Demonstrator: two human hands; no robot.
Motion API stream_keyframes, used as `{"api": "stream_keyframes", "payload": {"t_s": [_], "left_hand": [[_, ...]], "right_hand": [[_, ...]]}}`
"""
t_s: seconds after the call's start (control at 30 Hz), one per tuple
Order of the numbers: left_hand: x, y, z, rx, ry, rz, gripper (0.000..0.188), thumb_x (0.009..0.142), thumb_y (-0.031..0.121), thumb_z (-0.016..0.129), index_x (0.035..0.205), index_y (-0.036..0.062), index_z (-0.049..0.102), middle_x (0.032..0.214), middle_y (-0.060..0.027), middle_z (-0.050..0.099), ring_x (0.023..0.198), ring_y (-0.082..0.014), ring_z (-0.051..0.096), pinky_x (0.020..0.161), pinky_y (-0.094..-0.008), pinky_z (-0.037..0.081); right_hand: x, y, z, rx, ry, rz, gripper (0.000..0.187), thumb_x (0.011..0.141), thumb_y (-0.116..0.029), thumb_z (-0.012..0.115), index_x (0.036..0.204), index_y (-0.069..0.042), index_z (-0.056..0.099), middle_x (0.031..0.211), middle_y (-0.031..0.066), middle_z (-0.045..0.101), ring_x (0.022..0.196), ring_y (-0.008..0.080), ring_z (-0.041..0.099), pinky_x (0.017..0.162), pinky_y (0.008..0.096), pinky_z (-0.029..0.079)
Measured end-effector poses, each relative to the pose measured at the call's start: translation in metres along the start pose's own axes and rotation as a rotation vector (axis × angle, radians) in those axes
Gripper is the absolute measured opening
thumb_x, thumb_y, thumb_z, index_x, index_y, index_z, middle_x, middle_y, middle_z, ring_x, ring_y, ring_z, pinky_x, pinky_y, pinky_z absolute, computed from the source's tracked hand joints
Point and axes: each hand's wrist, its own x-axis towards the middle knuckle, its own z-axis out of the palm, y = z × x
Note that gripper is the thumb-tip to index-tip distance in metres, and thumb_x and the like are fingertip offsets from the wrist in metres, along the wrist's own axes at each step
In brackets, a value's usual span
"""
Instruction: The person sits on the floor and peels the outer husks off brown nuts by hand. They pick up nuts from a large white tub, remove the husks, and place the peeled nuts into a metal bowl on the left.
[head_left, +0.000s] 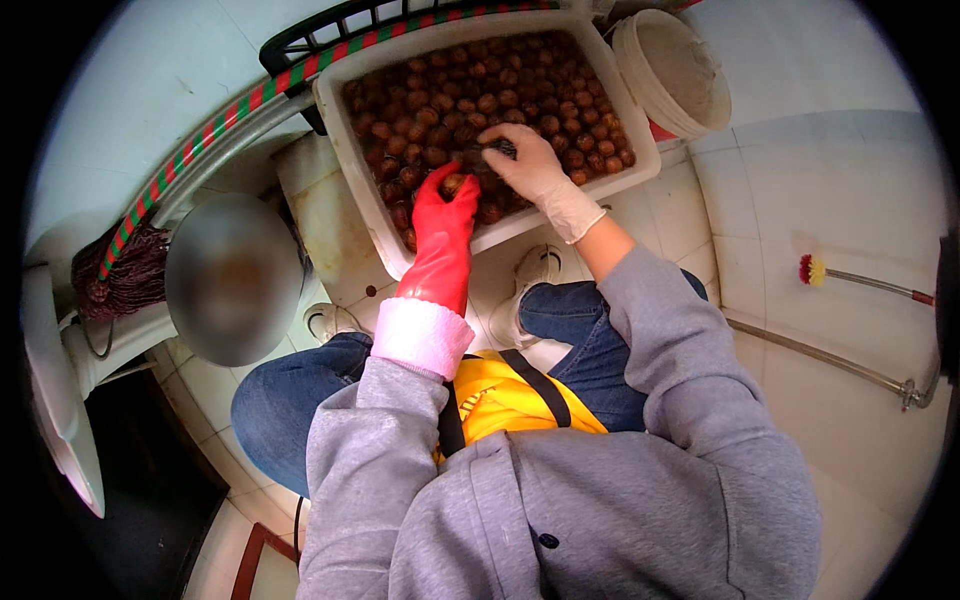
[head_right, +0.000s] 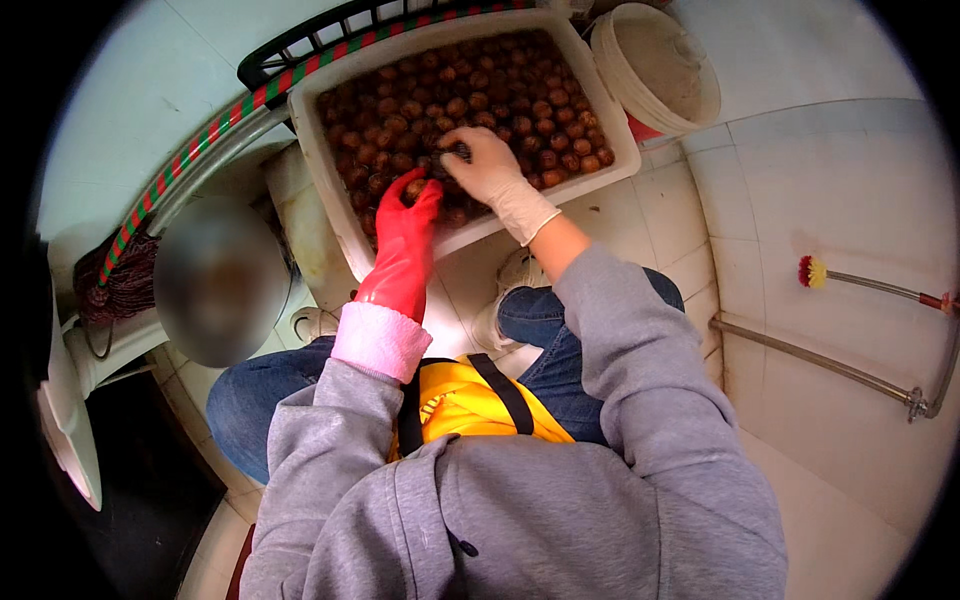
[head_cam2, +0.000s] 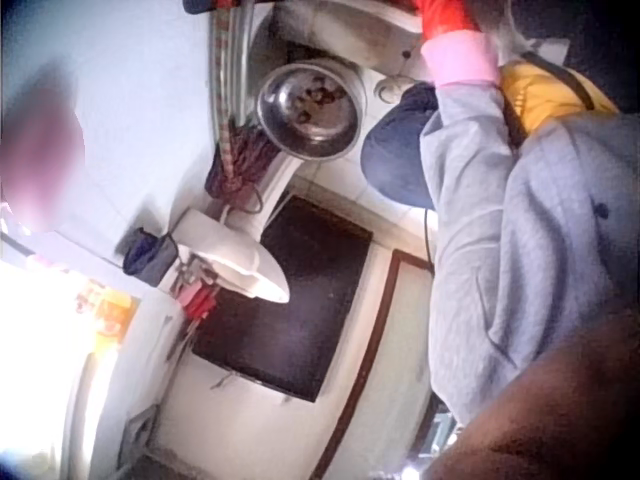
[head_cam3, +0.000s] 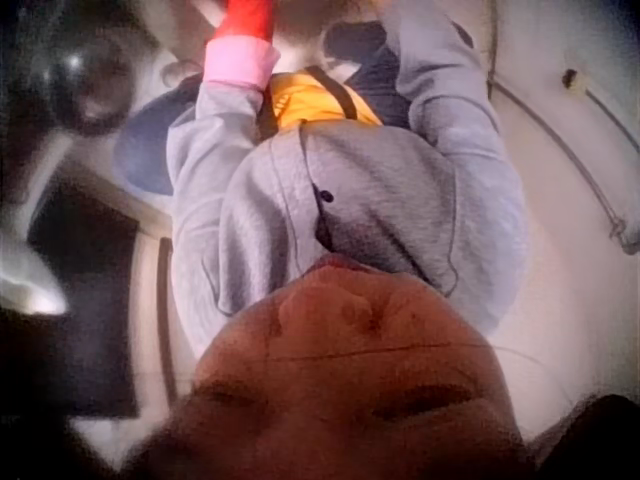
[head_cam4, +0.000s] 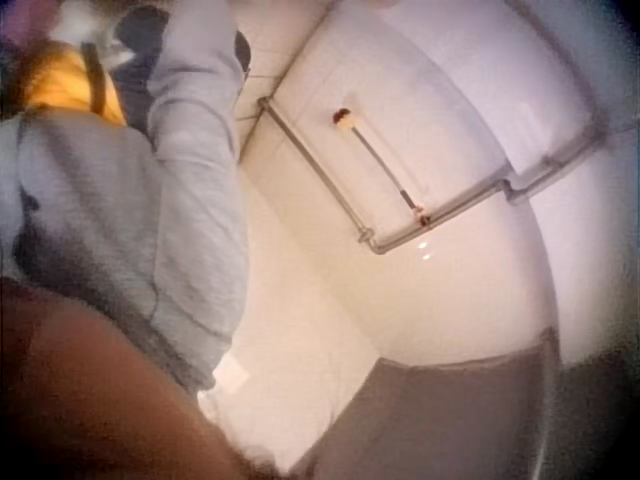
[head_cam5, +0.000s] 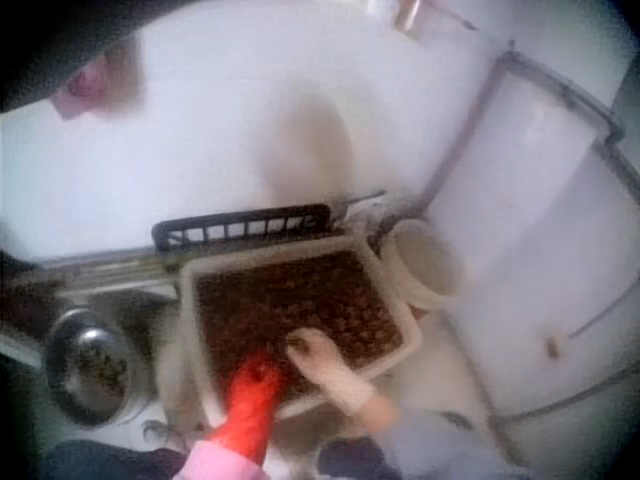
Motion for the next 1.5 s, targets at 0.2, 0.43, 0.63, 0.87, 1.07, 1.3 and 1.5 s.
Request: {"api": "stream_keyframes", "payload": {"t_s": [0.2, 0.43, 0.63, 0.87, 1.07, 1.3, 1.5], "left_hand": [[0.0, -0.015, 0.007, -0.016, -0.071, 0.074, 0.047, 0.083, 0.011, 0.07, 0.126, 0.0004, 0.055, 0.114, -0.0111, 0.064, 0.1, -0.0181, 0.062, 0.087, -0.0292, 0.049], [0.0, -0.004, 0.0, -0.128, 0.008, 0.105, 0.039, 0.088, 0.011, 0.068, 0.125, 0.008, 0.058, 0.101, -0.0077, 0.067, 0.086, -0.015, 0.063, 0.076, -0.0276, 0.052], [-0.016, 0.024, 0.005, 0.025, 0.044, -0.064, 0.04, 0.085, 0.024, 0.072, 0.121, 0.0084, 0.061, 0.099, -0.0121, 0.069, 0.084, -0.02, 0.067, 0.078, -0.0323, 0.053], [-0.015, 0.017, 0.002, 0.305, 0.091, -0.018, 0.044, 0.081, 0.03, 0.072, 0.119, 0.0087, 0.062, 0.105, -0.0175, 0.069, 0.094, -0.0282, 0.068, 0.082, -0.0358, 0.052], [-0.022, 0.017, 0.012, 0.385, -0.004, 0.128, 0.047, 0.079, 0.03, 0.073, 0.119, 0.0064, 0.062, 0.105, -0.0186, 0.068, 0.1, -0.0316, 0.066, 0.085, -0.0369, 0.05], [0.001, -0.013, -0.001, 0.136, 0.082, 0.098, 0.035, 0.087, 0.021, 0.071, 0.118, 0.0076, 0.063, 0.093, -0.0071, 0.068, 0.081, -0.0138, 0.064, 0.076, -0.0269, 0.051], [-0.006, 0.005, 0.016, 0.205, 0.039, -0.002, 0.045, 0.082, 0.027, 0.073, 0.12, 0.0047, 0.061, 0.1, -0.015, 0.069, 0.09, -0.0226, 0.066, 0.082, -0.032, 0.051]], "right_hand": [[-0.008, -0.026, 0.011, -0.212, -0.169, -0.164, 0.018, 0.08, -0.015, 0.066, 0.097, -0.01, 0.069, 0.095, 0.0134, 0.062, 0.097, 0.0337, 0.059, 0.086, 0.0414, 0.048], [0.006, 0.016, 0.009, -0.235, 0.076, 0.065, 0.027, 0.083, -0.02, 0.068, 0.107, -0.009, 0.065, 0.104, 0.0177, 0.061, 0.101, 0.0372, 0.059, 0.086, 0.0442, 0.049], [-0.004, 0.033, 0.006, -0.436, 0.046, 0.283, 0.039, 0.08, -0.019, 0.071, 0.116, -0.007, 0.061, 0.111, 0.0212, 0.06, 0.109, 0.037, 0.056, 0.091, 0.0434, 0.048], [0.002, -0.008, -0.002, 0.04, -0.169, 0.024, 0.037, 0.075, -0.026, 0.07, 0.108, -0.009, 0.066, 0.116, 0.0177, 0.06, 0.108, 0.0343, 0.058, 0.092, 0.0408, 0.048], [-0.004, -0.016, 0.01, -0.174, -0.098, -0.098, 0.021, 0.08, -0.015, 0.065, 0.099, -0.009, 0.067, 0.098, 0.0176, 0.059, 0.099, 0.0368, 0.058, 0.084, 0.0428, 0.048], [-0.001, 0.02, 0.002, -0.551, 0.005, 0.147, 0.028, 0.082, -0.02, 0.066, 0.107, -0.009, 0.066, 0.11, 0.0174, 0.06, 0.104, 0.0367, 0.058, 0.088, 0.0438, 0.048], [-0.003, 0.035, 0.001, -0.237, -0.073, 0.151, 0.031, 0.08, -0.022, 0.066, 0.109, -0.012, 0.066, 0.118, 0.0159, 0.059, 0.105, 0.0352, 0.058, 0.09, 0.0427, 0.049]]}}
